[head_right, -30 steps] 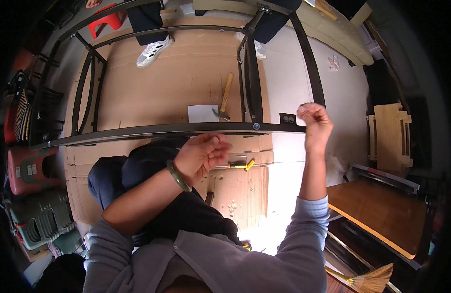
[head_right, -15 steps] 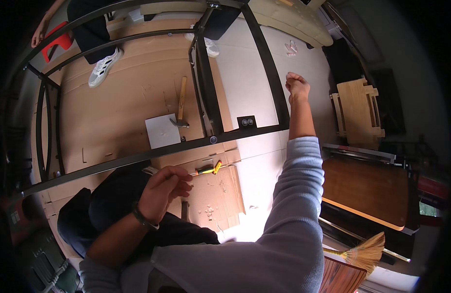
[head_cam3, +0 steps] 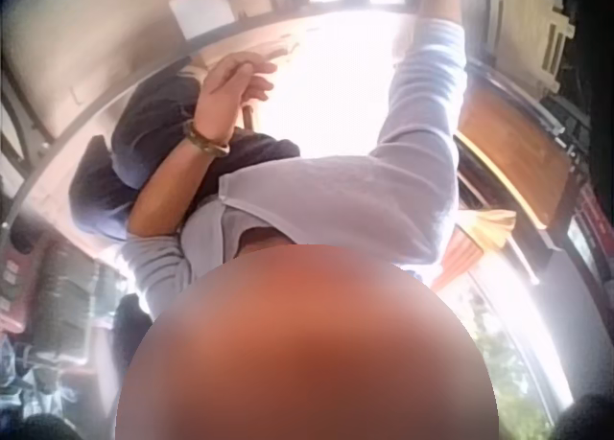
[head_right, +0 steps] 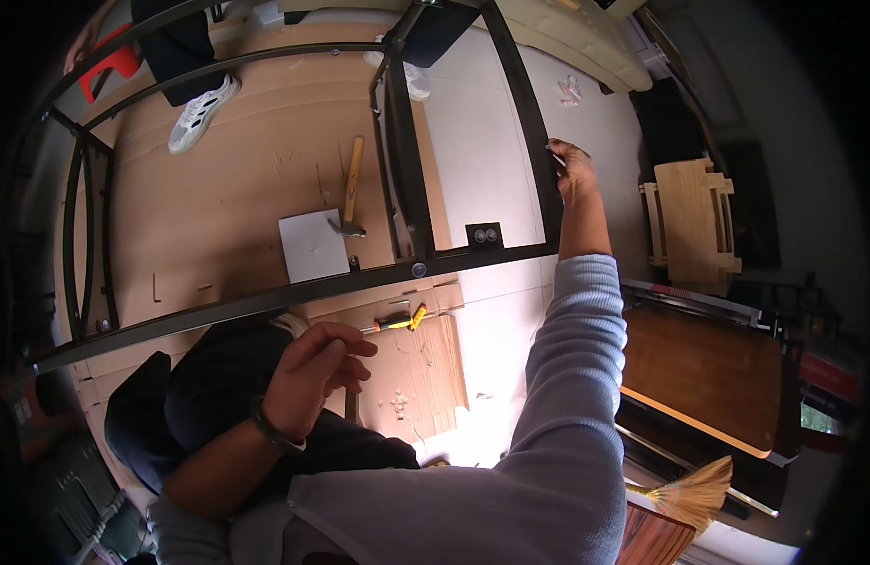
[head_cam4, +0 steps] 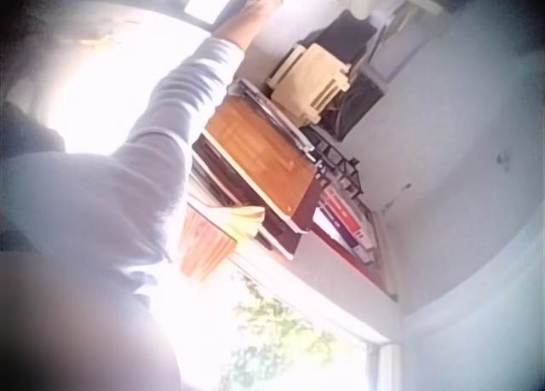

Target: The person assembles a metal chair frame by inserting pins and tightening screws with a screwdriver and hammer. They work on multiple joints, aligning parts and securing them while another person assists by holding the frame.

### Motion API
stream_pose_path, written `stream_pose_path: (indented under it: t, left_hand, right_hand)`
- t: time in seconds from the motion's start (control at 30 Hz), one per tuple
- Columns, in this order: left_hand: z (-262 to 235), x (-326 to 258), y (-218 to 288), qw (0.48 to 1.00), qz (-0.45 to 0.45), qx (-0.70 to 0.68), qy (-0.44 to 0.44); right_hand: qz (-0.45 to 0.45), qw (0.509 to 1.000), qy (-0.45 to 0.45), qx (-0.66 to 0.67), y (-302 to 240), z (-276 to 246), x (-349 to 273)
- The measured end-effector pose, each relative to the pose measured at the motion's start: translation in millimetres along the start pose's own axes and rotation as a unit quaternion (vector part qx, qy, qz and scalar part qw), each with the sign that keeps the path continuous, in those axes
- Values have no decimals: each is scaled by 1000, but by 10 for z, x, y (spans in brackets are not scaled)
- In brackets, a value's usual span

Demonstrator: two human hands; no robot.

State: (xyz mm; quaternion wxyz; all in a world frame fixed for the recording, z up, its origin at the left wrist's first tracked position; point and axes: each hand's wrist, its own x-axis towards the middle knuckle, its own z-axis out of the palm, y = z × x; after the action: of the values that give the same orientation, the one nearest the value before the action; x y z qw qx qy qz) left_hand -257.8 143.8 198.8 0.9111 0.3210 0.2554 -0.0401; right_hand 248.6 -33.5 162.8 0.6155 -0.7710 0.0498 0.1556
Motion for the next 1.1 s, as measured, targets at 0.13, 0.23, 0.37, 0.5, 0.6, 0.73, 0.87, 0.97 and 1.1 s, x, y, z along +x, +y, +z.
stream_pose_path:
  t: [0.13, 0.23, 0.37, 0.5, 0.6, 0.73, 0.87, 0.97, 1.1]
  left_hand:
    - [11, 2, 12, 1000, 0, -6, -4]
    - [22, -5, 20, 1000, -1, -10, -5]
    - [37, -19, 37, 1000, -3, -1, -4]
    - [60, -22, 53, 1000, -5, 1, -8]
    - [79, -15, 49, 1000, -1, -6, -17]
    - [120, -2, 23, 999, -8, -23, -27]
    - [182, 30, 20, 999, -17, -19, -40]
    - [234, 24, 30, 998, -29, -24, -44]
    - [209, -23, 51, 998, 37, -42, -39]
  right_hand:
    - [-34, 999, 11, 24, 19, 15, 3]
    - [-9, 999, 37, 18, 22, 24, 20]
    - [-23, 999, 18, 17, 12, 37, -13]
    - [-28, 999, 9, -16, -34, 61, -82]
    - [16, 999, 0, -28, -75, 73, -119]
    - [143, 979, -146, 5, -88, -46, -133]
    - [133, 983, -123, -21, 1, -151, 42]
    - [30, 997, -47, -50, 95, -142, 81]
    - [-285, 906, 132, -283, 118, 246, -370]
